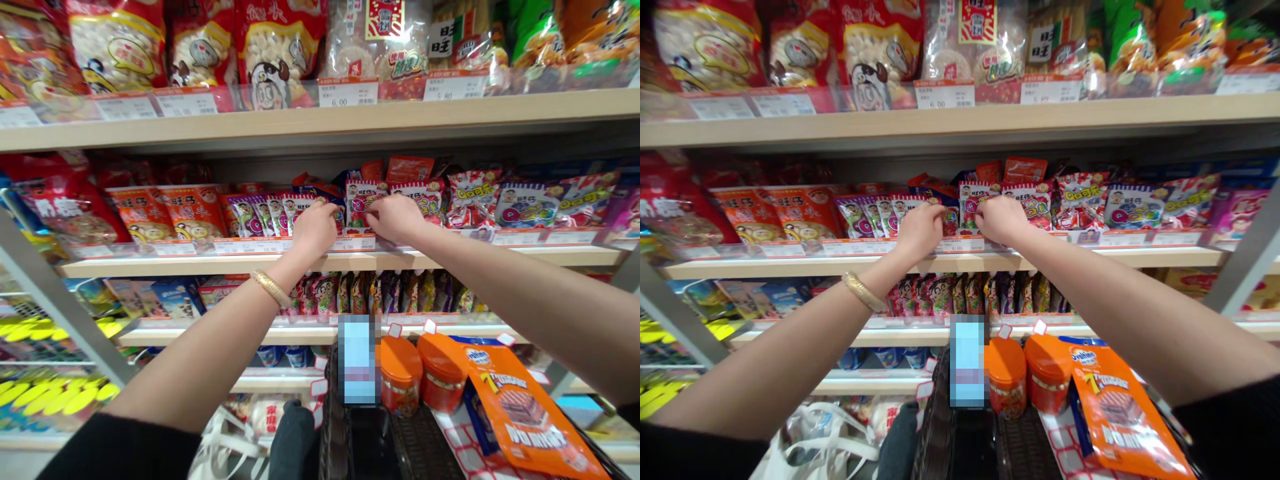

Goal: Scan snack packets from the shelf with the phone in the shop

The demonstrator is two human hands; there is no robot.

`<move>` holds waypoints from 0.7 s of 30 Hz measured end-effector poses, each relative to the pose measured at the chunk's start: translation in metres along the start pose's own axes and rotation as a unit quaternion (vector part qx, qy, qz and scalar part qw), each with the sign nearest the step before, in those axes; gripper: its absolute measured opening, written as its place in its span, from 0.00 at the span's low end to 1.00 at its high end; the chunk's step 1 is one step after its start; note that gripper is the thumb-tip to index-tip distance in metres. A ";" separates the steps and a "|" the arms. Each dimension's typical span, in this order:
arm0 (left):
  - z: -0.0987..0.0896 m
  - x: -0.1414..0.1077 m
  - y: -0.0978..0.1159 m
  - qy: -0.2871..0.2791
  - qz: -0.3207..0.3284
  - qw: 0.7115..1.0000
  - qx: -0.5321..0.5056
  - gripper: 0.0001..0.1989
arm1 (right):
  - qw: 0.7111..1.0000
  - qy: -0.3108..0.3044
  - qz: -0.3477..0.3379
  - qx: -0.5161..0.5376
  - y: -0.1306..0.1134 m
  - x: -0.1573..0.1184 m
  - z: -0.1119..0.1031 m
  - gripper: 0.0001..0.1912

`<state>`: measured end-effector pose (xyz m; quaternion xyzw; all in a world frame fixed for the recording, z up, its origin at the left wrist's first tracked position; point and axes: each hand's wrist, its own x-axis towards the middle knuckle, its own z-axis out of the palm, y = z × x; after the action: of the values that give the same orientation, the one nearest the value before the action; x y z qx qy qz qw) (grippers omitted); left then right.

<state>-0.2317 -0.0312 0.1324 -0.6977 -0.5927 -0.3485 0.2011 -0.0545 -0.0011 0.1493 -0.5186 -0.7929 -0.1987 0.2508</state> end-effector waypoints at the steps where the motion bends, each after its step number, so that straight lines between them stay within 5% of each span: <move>1: -0.004 -0.006 -0.006 0.027 -0.003 1.000 -0.003 0.21 | 0.999 0.002 -0.004 0.048 -0.006 0.000 0.002 0.15; 5: -0.019 -0.028 -0.028 0.093 -0.065 0.993 0.017 0.22 | 0.980 -0.028 -0.005 0.198 -0.033 0.010 0.012 0.18; 14: -0.020 -0.047 -0.042 0.036 -0.071 0.996 0.042 0.23 | 0.950 -0.090 0.012 0.300 -0.072 0.034 0.033 0.21; 18: -0.020 -0.042 -0.041 0.035 -0.086 0.996 -0.018 0.25 | 0.941 -0.061 0.004 0.332 -0.070 0.028 0.026 0.22; 21: -0.025 -0.038 -0.035 0.081 -0.037 0.993 -0.078 0.29 | 0.940 0.012 -0.001 0.340 -0.065 0.014 0.011 0.24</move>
<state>-0.2739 -0.0670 0.1165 -0.6580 -0.5711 -0.4563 0.1804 -0.1212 -0.0096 0.1449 -0.3994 -0.8104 0.0766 0.4218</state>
